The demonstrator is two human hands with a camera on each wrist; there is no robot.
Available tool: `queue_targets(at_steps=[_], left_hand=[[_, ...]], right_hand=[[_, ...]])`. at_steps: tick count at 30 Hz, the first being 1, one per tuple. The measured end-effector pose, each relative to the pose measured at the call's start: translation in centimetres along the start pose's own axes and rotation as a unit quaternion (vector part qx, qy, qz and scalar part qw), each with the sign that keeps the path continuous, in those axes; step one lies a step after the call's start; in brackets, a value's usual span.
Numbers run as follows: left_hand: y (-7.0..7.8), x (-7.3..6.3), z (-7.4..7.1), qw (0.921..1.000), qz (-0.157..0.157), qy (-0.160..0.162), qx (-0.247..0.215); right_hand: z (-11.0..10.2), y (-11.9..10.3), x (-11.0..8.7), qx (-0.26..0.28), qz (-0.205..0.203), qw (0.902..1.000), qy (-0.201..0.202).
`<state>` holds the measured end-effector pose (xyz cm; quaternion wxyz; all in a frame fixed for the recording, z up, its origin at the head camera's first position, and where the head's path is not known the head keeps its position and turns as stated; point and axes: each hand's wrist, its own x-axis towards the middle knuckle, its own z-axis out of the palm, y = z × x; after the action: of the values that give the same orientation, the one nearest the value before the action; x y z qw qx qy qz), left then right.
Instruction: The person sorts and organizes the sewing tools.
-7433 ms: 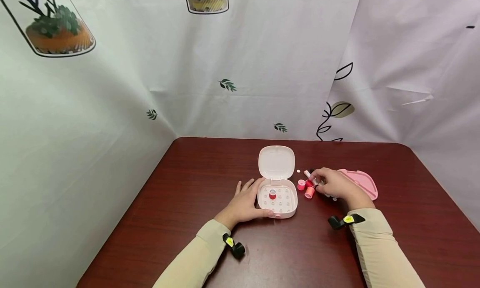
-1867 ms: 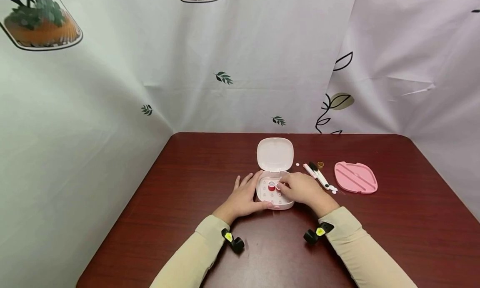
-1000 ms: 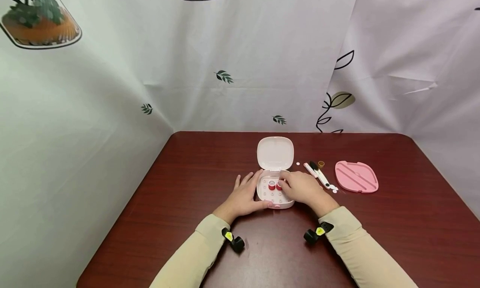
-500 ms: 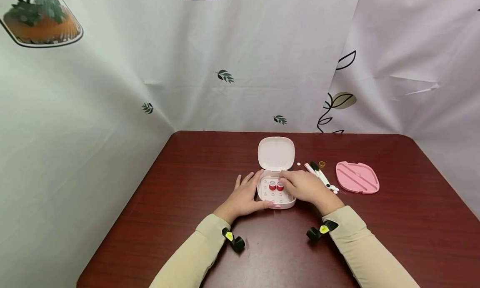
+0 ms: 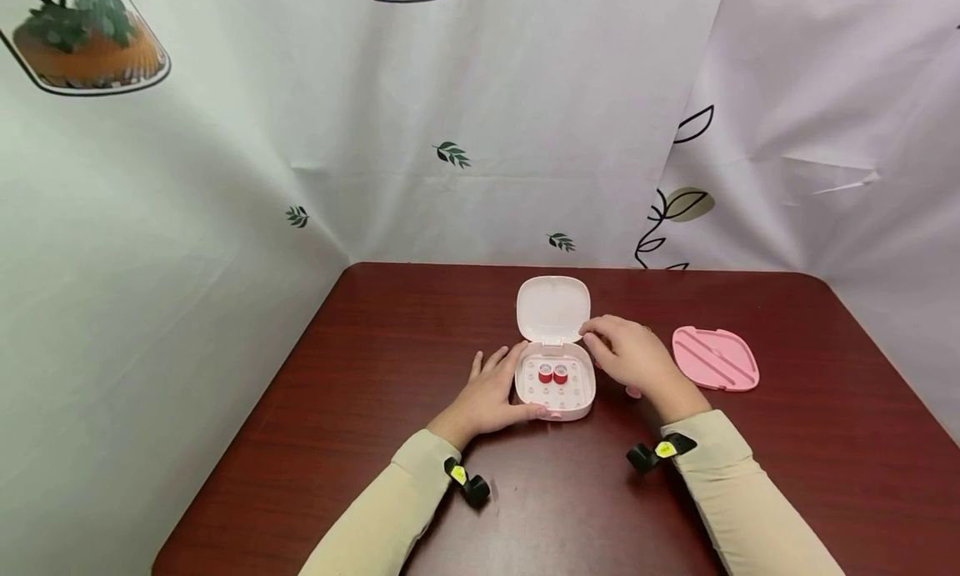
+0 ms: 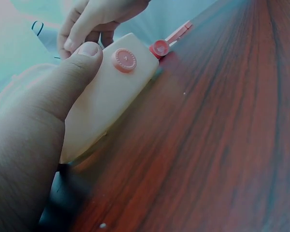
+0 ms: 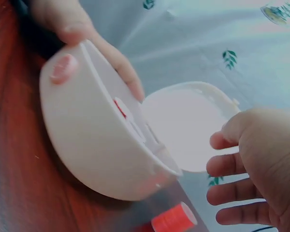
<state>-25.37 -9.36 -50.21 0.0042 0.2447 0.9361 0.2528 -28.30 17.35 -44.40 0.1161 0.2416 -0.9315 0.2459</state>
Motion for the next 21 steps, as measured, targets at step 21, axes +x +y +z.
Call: queue_targets(at_steps=[21], left_hand=[[-0.1,-0.2,0.4,1.0,-0.001,0.007,0.005]], right_hand=[[0.2,2.3,-0.3,-0.022,0.028,0.997,-0.068]])
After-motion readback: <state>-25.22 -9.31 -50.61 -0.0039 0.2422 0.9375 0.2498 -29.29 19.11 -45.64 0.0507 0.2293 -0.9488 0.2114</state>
